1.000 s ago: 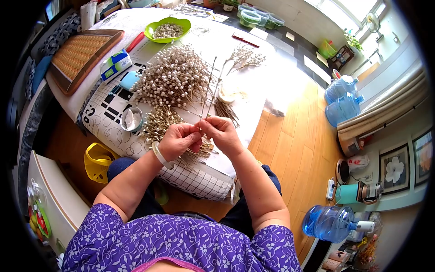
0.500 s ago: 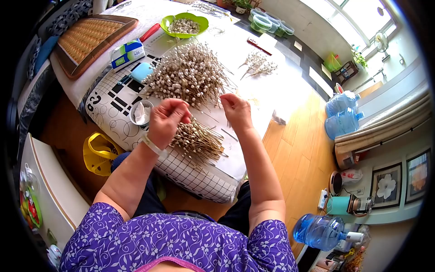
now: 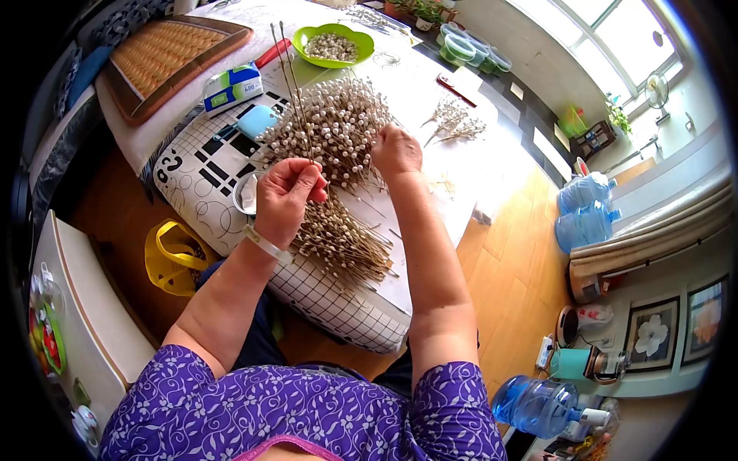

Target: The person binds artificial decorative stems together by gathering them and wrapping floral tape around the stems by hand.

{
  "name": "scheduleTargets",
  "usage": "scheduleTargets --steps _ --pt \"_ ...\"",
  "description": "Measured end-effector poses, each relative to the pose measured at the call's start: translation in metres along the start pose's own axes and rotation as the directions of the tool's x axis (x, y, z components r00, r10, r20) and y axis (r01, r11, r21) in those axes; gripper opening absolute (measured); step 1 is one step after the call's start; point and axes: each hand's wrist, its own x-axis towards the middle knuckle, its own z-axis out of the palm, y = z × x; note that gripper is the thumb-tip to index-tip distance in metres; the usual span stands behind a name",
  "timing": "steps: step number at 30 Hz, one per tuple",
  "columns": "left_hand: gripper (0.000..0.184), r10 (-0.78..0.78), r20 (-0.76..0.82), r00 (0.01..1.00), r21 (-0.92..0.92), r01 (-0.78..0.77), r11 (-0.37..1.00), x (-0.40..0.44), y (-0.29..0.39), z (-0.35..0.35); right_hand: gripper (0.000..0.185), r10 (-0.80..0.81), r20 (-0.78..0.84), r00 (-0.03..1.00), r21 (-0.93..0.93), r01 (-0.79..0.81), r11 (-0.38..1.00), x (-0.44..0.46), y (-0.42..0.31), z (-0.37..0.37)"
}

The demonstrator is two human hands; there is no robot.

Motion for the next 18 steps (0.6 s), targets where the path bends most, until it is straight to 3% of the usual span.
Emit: scheduleTargets --steps 4,6,9,13,15,16,18 --pt "0.006 -0.002 -0.004 1.0 -0.011 0.002 1.0 0.001 -0.002 0.001 0.023 0.084 0.143 0.986 -0.052 -0.077 0.996 -0.007 0.006 0.0" --pt "0.006 0.002 0.013 1.0 0.012 -0.002 1.0 0.001 -0.003 0.002 0.024 0.072 0.113 0.991 -0.072 -0.064 0.995 -0.005 0.014 0.014" --pt "0.007 -0.001 0.018 1.0 0.009 0.001 1.0 0.001 -0.005 0.0 0.028 0.025 -0.015 1.0 0.125 -0.023 0.992 -0.004 0.017 0.024" --pt "0.007 0.007 0.008 1.0 0.022 -0.007 1.0 0.0 -0.003 0.003 0.024 0.004 -0.002 1.0 0.202 -0.004 0.979 -0.003 0.017 0.016" --pt "0.005 -0.019 0.033 0.999 0.054 0.017 0.998 0.0 -0.004 0.001 0.019 -0.007 0.09 0.996 0.277 -0.019 0.961 0.002 0.025 0.012" --pt "0.005 -0.018 0.033 0.999 0.053 0.017 0.998 0.0 -0.004 0.001 0.015 0.089 0.086 0.992 0.341 -0.113 0.933 0.004 0.028 0.008" --pt "0.005 -0.014 0.049 0.999 0.059 0.011 0.998 0.0 -0.004 0.002 0.017 0.071 -0.055 0.996 0.348 -0.048 0.936 0.011 0.031 0.0"
